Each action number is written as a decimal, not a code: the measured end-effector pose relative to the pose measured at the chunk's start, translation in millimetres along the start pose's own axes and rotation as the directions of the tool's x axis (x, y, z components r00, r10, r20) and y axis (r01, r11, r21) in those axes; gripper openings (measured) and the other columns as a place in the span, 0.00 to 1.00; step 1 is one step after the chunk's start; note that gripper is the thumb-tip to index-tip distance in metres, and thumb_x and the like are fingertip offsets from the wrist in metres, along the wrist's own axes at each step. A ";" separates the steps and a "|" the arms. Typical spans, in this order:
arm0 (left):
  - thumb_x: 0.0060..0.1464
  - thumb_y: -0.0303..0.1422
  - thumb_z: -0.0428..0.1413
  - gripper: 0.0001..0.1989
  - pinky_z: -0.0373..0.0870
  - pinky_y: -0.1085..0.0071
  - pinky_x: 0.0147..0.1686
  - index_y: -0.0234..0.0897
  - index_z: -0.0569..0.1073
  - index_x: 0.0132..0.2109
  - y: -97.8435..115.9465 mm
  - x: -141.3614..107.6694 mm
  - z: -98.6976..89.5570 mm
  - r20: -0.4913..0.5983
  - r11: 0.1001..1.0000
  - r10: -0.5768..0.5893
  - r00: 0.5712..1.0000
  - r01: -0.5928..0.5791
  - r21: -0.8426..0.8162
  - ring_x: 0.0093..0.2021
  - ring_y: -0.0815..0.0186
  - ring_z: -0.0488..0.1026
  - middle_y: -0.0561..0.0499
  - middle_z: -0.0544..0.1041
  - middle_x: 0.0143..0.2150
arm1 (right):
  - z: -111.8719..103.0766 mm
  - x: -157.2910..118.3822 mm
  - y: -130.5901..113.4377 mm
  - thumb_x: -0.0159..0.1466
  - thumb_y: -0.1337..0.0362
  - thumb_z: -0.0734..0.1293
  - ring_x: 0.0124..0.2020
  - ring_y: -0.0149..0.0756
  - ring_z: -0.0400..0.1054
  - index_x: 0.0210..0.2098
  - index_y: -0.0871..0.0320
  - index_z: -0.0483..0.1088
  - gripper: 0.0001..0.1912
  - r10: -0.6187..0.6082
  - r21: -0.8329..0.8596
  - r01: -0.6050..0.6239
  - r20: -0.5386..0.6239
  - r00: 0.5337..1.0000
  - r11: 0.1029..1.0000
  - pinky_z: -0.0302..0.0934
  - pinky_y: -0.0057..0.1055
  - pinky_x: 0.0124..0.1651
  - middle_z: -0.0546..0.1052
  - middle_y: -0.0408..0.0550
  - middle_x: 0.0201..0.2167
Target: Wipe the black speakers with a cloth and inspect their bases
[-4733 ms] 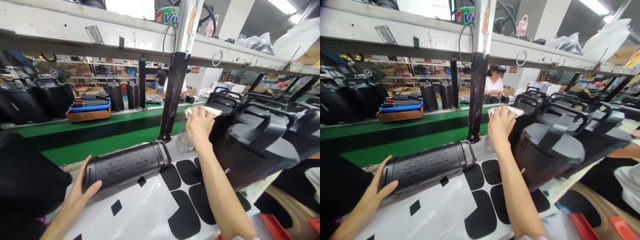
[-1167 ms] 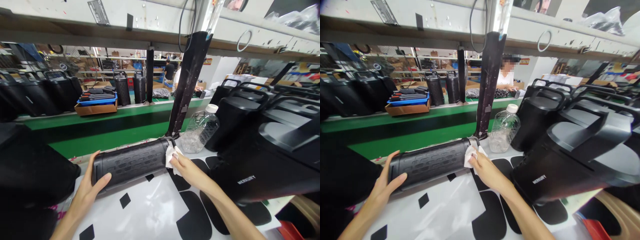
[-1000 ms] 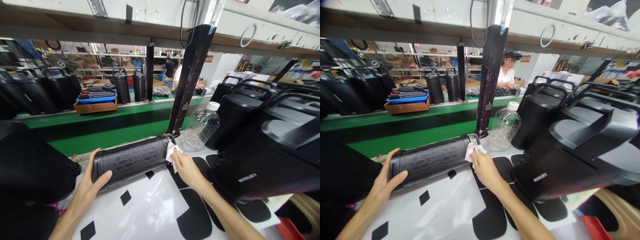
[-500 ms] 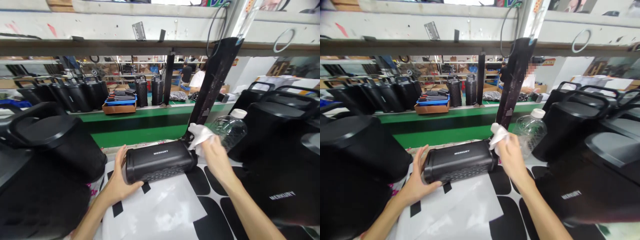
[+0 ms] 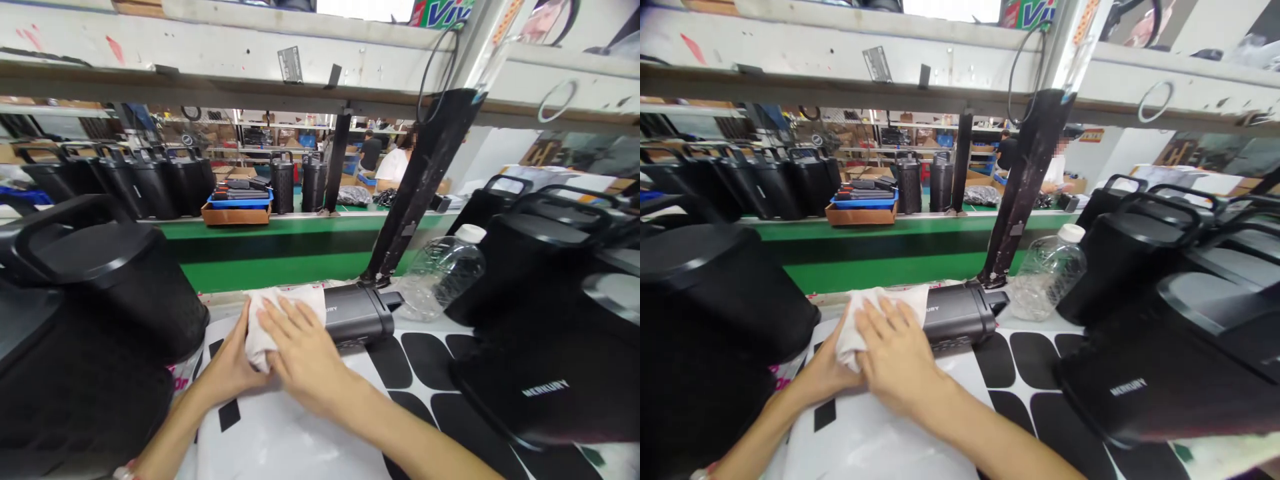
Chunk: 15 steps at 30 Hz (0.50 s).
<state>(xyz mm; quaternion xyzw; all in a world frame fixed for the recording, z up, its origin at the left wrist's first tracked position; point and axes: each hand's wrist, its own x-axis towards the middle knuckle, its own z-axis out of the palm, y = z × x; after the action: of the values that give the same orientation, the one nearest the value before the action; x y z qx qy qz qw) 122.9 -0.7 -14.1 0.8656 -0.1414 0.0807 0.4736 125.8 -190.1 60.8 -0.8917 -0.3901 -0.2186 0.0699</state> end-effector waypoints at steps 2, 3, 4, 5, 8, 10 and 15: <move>0.45 0.37 0.65 0.60 0.56 0.49 0.66 0.39 0.32 0.72 6.2 2.3 -1.8 0.027 0.999 -0.010 1.000 0.009 0.051 0.70 0.47 0.55 0.35 0.52 0.72 | -8.2 -3.2 30.1 0.68 0.67 0.56 0.63 0.43 0.61 0.60 0.56 0.67 0.22 0.156 -0.048 -0.154 0.031 0.987 0.987 0.58 0.43 0.65 0.68 0.47 0.63; 0.46 0.38 0.64 0.59 0.55 0.49 0.66 0.40 0.31 0.72 9.8 3.1 -2.6 0.032 0.997 -0.022 0.999 0.020 0.080 0.70 0.47 0.54 0.35 0.52 0.72 | -12.2 -7.1 47.9 0.69 0.68 0.54 0.61 0.44 0.64 0.56 0.57 0.70 0.21 0.244 -0.068 -0.242 0.030 0.969 0.968 0.59 0.45 0.63 0.71 0.50 0.60; 0.47 0.38 0.64 0.59 0.54 0.49 0.67 0.40 0.31 0.72 13.3 3.6 -3.2 0.035 0.994 -0.032 0.999 0.028 0.102 0.71 0.47 0.53 0.36 0.51 0.72 | -15.9 -11.5 65.2 0.69 0.69 0.52 0.56 0.47 0.68 0.50 0.58 0.73 0.21 0.313 -0.083 -0.311 0.017 0.950 0.947 0.61 0.49 0.59 0.75 0.54 0.55; 0.47 0.38 0.64 0.59 0.54 0.50 0.67 0.40 0.30 0.72 16.2 3.7 -3.7 0.033 0.993 -0.035 0.999 0.031 0.114 0.71 0.47 0.52 0.36 0.51 0.72 | -19.2 -15.7 80.8 0.69 0.69 0.51 0.52 0.49 0.71 0.45 0.59 0.75 0.21 0.375 -0.093 -0.372 0.007 0.927 0.923 0.63 0.49 0.55 0.78 0.56 0.49; 0.46 0.38 0.64 0.60 0.54 0.51 0.67 0.38 0.29 0.71 20.5 2.5 -4.0 0.035 0.991 -0.014 0.999 0.009 0.137 0.71 0.47 0.51 0.34 0.49 0.73 | -24.6 -23.4 110.1 0.70 0.66 0.51 0.41 0.50 0.74 0.35 0.60 0.73 0.20 0.499 -0.096 -0.499 -0.028 0.866 0.861 0.65 0.44 0.42 0.79 0.56 0.36; 0.45 0.38 0.65 0.61 0.54 0.51 0.67 0.37 0.29 0.71 20.3 1.3 -3.6 0.035 0.989 0.002 0.999 -0.007 0.145 0.71 0.47 0.51 0.33 0.49 0.72 | -23.5 -24.0 113.7 0.70 0.65 0.51 0.39 0.50 0.74 0.34 0.60 0.72 0.20 0.547 -0.087 -0.549 -0.050 0.836 0.831 0.64 0.43 0.40 0.79 0.56 0.34; 0.45 0.36 0.65 0.61 0.56 0.51 0.66 0.36 0.29 0.71 16.7 0.5 -2.6 0.057 0.989 0.051 0.997 -0.058 0.139 0.69 0.48 0.56 0.32 0.52 0.71 | -2.1 -24.1 64.8 0.70 0.67 0.50 0.53 0.51 0.69 0.50 0.64 0.72 0.21 0.345 0.002 -0.348 -0.143 0.928 0.937 0.58 0.49 0.56 0.77 0.58 0.51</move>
<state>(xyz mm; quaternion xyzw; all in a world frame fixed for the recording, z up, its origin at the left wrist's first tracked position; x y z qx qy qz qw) 118.0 -7.2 0.7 0.8945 -0.1715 0.0805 0.4051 157.7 -251.2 54.9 -0.9296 -0.2180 -0.2698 0.1246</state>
